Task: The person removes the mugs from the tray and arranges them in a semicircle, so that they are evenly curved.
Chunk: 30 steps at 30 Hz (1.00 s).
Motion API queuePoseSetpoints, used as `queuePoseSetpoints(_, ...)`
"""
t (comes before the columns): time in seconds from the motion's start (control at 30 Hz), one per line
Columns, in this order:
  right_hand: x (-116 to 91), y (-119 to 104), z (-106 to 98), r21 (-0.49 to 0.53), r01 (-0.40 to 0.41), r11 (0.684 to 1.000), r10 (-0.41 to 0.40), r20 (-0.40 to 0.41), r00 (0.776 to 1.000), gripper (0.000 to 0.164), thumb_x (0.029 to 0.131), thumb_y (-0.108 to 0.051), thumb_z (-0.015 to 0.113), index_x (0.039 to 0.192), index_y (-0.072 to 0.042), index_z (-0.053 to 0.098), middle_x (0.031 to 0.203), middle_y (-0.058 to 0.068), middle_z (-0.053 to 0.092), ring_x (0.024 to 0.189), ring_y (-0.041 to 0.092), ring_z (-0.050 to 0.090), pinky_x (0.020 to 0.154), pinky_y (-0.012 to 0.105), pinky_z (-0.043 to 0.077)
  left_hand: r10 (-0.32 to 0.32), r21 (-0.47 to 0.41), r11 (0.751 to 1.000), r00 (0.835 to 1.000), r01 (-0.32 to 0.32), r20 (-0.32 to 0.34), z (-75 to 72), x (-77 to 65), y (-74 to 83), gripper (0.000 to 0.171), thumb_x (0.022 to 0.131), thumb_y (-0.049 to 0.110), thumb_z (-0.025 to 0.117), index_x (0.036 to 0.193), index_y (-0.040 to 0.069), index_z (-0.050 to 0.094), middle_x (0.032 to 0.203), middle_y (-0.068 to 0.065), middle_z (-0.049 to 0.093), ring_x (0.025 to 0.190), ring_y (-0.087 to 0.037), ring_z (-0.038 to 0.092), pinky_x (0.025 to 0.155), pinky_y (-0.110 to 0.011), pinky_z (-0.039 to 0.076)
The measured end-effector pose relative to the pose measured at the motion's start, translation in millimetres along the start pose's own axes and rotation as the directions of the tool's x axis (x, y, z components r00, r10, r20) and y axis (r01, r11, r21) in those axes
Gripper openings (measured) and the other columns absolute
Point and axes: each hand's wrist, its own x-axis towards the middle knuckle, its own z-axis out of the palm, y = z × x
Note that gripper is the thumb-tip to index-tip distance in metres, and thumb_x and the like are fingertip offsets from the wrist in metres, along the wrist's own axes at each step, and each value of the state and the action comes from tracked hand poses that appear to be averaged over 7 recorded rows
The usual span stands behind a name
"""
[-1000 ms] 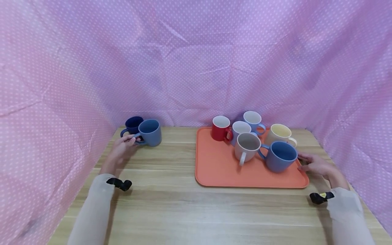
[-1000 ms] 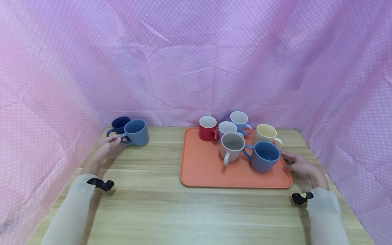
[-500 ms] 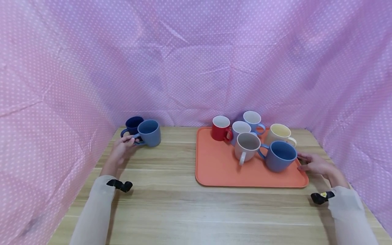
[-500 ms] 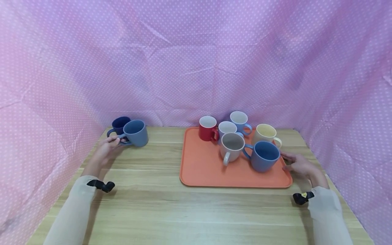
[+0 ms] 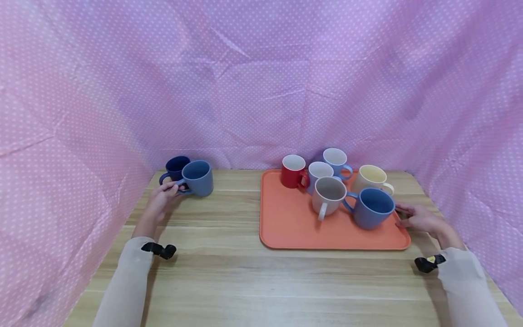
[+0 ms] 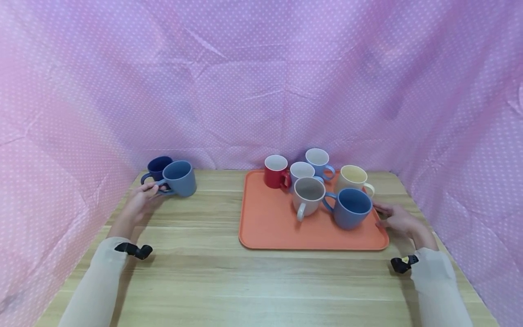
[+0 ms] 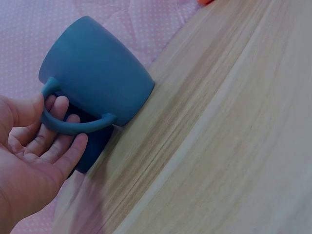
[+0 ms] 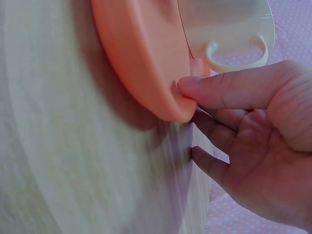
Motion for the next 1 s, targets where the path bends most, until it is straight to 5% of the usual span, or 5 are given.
queuePoseSetpoints(0.27,-2,0,1,-0.001,0.009,1.0,-0.009,-0.002,1.0,0.08,0.085,-0.007,0.076,0.149,0.016,0.034,0.149,0.042,0.036,0.138,0.059,0.037,0.083,0.005,0.041,-0.035,0.067,0.997,0.985,0.046,-0.167,17.3,-4.7,7.4,0.026,0.104,0.015,0.059,0.127,0.006,0.061,0.104,0.018,0.068,0.097,0.004,0.064,0.091,-0.013,0.052)
queuePoseSetpoints(0.47,0,1,1,-0.018,0.024,1.0,-0.025,-0.011,1.0,0.079,0.085,-0.006,0.077,0.15,0.012,0.036,0.15,0.039,0.039,0.138,0.056,0.038,0.085,0.008,0.045,0.073,0.289,0.952,0.839,0.103,-0.539,57.1,-7.6,21.8,0.035,0.097,0.007,0.059,0.131,-0.003,0.061,0.129,-0.004,0.058,0.098,0.0,0.05,0.081,-0.012,0.043)
queuePoseSetpoints(0.67,3,1,0,0.02,0.039,0.999,-0.04,0.019,0.999,0.077,0.088,-0.008,0.075,0.15,0.013,0.035,0.151,0.039,0.037,0.139,0.056,0.037,0.087,0.006,0.043,0.311,0.453,0.891,0.764,-0.027,-0.566,100.6,-11.3,37.2,0.038,0.09,0.002,0.056,0.126,-0.005,0.063,0.124,-0.02,0.057,0.119,-0.031,0.05,0.104,-0.037,0.038)
queuePoseSetpoints(0.8,4,-1,-2,0.009,0.059,0.998,-0.059,0.012,0.998,0.076,0.087,-0.008,0.076,0.149,0.014,0.038,0.15,0.04,0.039,0.138,0.057,0.038,0.087,0.006,0.043,0.391,0.48,0.864,0.801,-0.15,-0.454,132.3,-12.2,37.2,0.035,0.09,-0.001,0.056,0.124,-0.005,0.064,0.122,-0.02,0.057,0.112,-0.026,0.053,0.1,-0.032,0.041)
queuePoseSetpoints(1.0,3,-1,-1,-0.045,0.116,0.992,-0.116,-0.009,0.993,0.074,0.085,-0.006,0.077,0.146,0.016,0.041,0.145,0.042,0.043,0.134,0.059,0.041,0.087,0.009,0.045,0.305,0.312,0.917,0.941,-0.249,-0.146,188.0,-17.3,27.1,0.028,0.095,-0.007,0.052,0.121,-0.011,0.062,0.095,-0.005,0.069,0.082,-0.001,0.062,0.079,-0.014,0.049)
